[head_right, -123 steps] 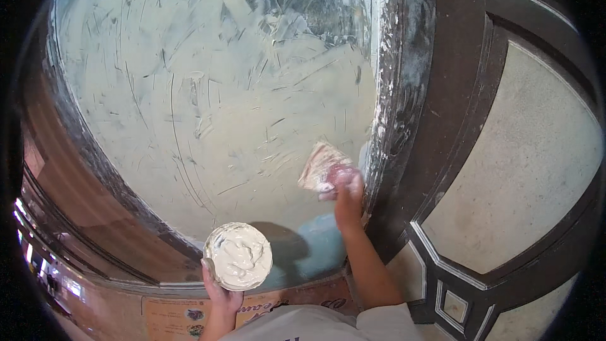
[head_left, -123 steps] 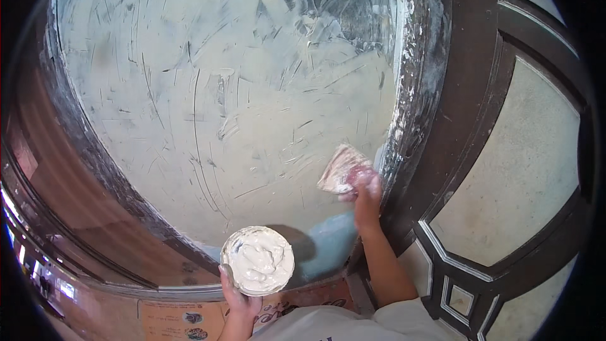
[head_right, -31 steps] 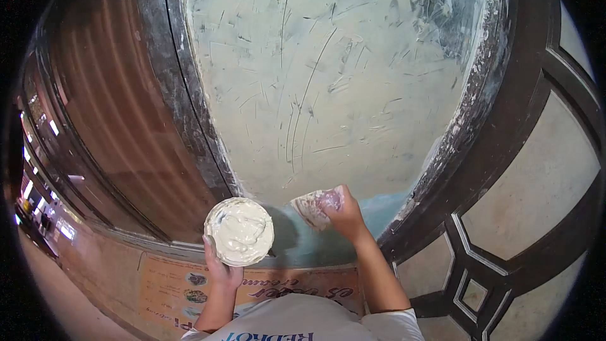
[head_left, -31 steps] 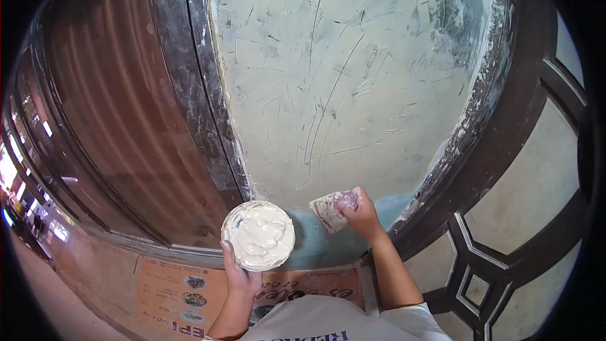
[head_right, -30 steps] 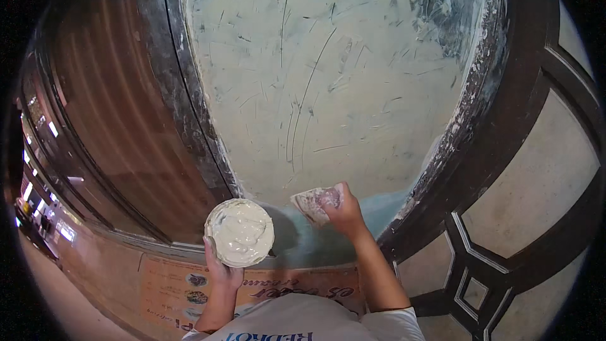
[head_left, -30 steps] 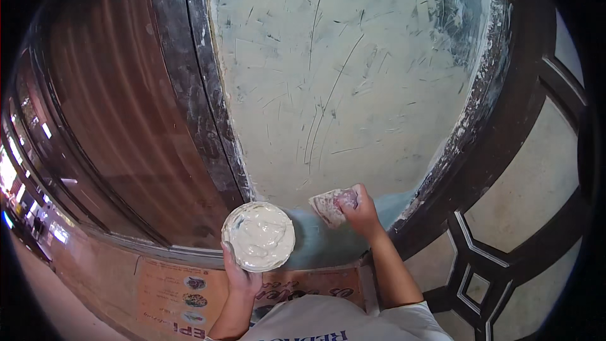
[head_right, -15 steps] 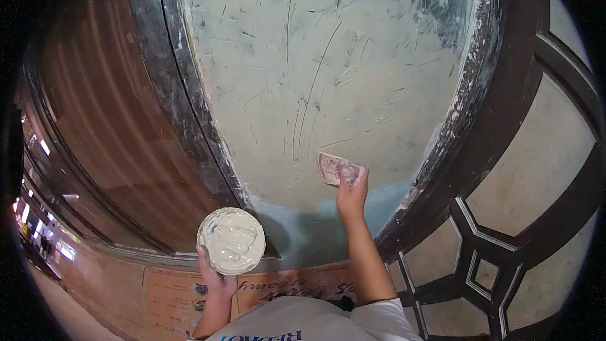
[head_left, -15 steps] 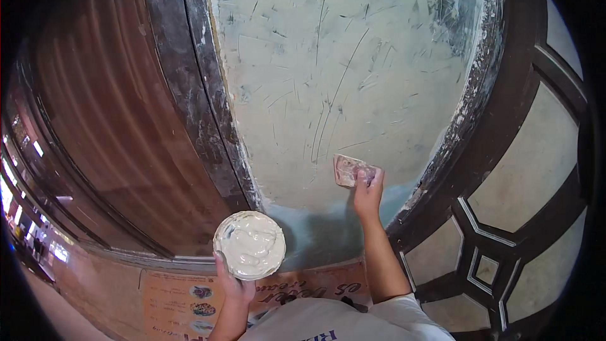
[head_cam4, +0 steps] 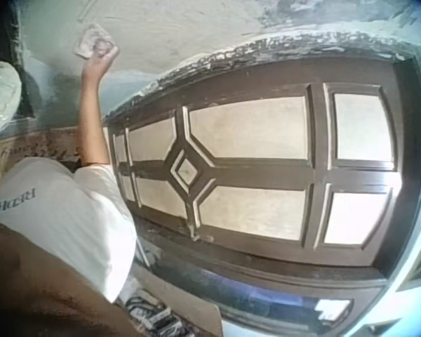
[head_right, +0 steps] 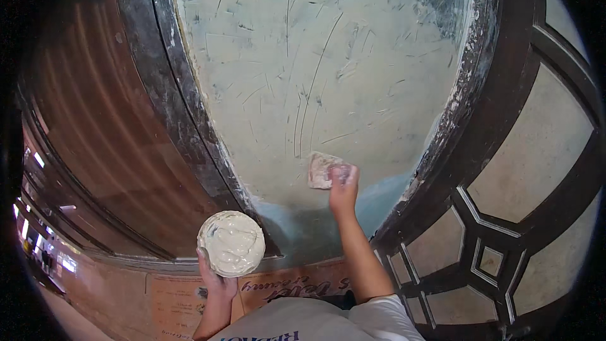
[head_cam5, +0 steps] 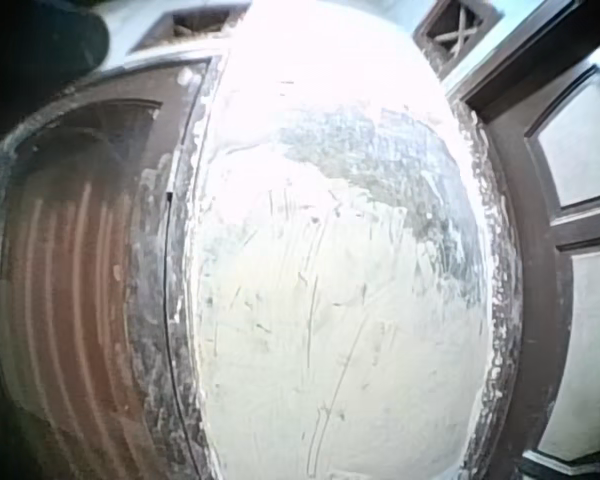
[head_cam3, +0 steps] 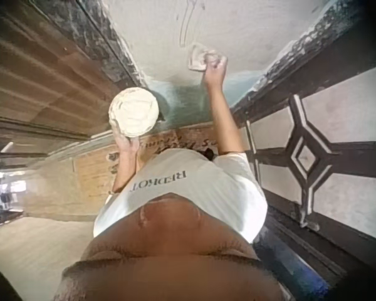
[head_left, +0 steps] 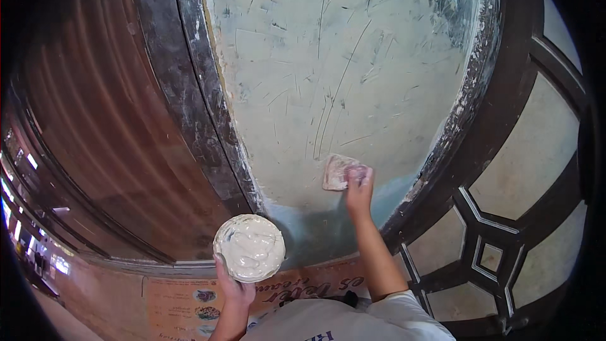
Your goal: The person applies a putty-like substance to a wall using a plastic spreader, loading the spreader from a container held in the other hand.
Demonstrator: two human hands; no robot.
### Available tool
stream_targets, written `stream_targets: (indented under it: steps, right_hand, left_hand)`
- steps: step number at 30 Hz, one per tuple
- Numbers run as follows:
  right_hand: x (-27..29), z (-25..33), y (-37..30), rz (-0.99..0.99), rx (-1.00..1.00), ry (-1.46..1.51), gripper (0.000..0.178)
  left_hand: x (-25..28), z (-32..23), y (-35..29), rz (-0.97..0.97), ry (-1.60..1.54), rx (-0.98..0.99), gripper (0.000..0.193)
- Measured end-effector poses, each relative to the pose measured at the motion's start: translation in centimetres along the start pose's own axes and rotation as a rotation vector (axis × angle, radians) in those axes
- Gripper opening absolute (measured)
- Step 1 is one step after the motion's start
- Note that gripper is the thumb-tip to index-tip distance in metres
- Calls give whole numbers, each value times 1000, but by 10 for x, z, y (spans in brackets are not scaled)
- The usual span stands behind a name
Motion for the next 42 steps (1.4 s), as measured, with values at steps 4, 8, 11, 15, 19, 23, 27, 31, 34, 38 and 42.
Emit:
stream_targets:
  steps: [4,8,11,15,19,23,27,31,34,38,42]
  right_hand:
    - [8,-14,-2,69,-17,140,25]
    - [0,-16,-8,-24,-113,57,28]
    - [2,-11,-7,-119,-175,233,27]
    - [3,-6,-8,161,-148,114,25]
    - [7,-11,-5,-81,-185,243,22]
    - [7,-7,-15,19,-120,119,21]
    - [5,-16,-9,-35,-103,113,22]
    - [4,9,-8,-52,-69,138,24]
    - [2,30,-1,293,60,-301,21]
    - [5,44,34,119,318,-416,22]
    - [4,68,31,-15,172,-160,22]
  left_hand:
    - [-2,-2,2,-8,-22,-2,62]
    - [2,-2,3,24,-13,21,61]
    - [0,-3,4,14,-39,22,61]
    - [0,-4,3,-2,-20,34,61]
    - [4,-3,6,32,-12,5,62]
    - [8,-3,6,24,-41,14,61]
    - [7,-4,6,44,-5,28,61]
    - [6,-8,4,49,-47,-7,61]
    - [9,-5,4,54,-45,5,62]
    - [5,-4,4,56,-20,11,62]
    - [9,-3,2,49,-51,-20,62]
Point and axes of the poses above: each hand's wrist, its own y-axis towards the middle knuckle, its own x-axis out of the back of the hand, z = x × y, the point moved 1 cm from there along y, towards the middle knuckle, and after that the axes turned 13 degrees about y, right-handed, at the moved point
